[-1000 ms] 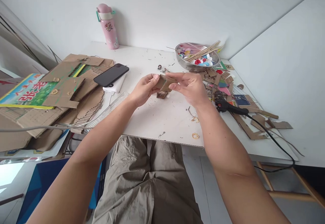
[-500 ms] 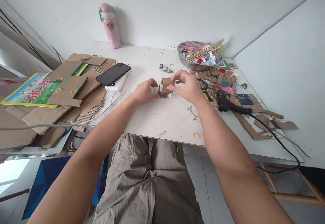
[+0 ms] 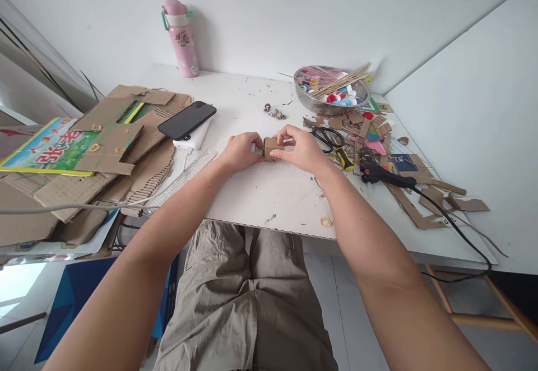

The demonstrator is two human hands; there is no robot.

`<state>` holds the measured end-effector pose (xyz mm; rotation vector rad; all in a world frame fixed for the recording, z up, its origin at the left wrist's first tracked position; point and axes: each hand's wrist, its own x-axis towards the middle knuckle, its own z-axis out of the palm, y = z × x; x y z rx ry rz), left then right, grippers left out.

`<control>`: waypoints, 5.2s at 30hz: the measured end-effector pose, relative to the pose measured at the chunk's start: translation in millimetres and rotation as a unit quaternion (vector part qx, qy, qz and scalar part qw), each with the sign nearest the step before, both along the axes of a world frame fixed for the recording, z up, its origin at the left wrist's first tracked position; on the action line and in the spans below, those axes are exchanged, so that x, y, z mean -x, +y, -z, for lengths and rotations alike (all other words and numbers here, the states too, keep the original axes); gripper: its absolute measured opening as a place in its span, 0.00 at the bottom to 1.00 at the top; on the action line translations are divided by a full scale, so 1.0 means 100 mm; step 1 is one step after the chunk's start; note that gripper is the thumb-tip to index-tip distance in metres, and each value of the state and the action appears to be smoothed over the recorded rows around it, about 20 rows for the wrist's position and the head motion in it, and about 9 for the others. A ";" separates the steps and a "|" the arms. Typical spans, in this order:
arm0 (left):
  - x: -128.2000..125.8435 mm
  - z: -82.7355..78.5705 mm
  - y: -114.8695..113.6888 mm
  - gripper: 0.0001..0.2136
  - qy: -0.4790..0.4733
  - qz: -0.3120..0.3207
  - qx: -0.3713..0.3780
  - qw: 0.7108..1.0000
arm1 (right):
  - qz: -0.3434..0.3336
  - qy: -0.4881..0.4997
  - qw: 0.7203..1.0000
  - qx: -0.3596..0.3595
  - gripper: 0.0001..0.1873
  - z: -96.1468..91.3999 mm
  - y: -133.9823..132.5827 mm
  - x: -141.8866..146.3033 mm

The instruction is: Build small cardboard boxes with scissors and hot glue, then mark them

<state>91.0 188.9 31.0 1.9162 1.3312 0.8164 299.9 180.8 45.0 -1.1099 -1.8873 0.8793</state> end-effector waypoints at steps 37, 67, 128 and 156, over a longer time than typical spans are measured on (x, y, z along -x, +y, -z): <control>-0.21 -0.10 -0.20 0.03 -0.543 -0.002 0.357 0.760 | -0.010 -0.012 0.979 -0.203 0.22 0.07 -0.01 -0.01; -0.24 -0.09 -0.22 0.11 -0.584 -0.015 0.336 0.739 | 0.007 -0.108 0.959 -0.262 0.29 0.16 0.00 0.02; -0.14 -0.13 -0.20 0.24 -0.502 0.042 0.165 0.848 | 0.010 0.043 0.989 -0.139 0.44 0.18 0.08 0.07; -0.15 0.11 -0.11 0.18 -0.485 0.053 0.149 0.860 | 0.110 -0.060 0.972 -0.200 0.36 0.34 0.07 0.26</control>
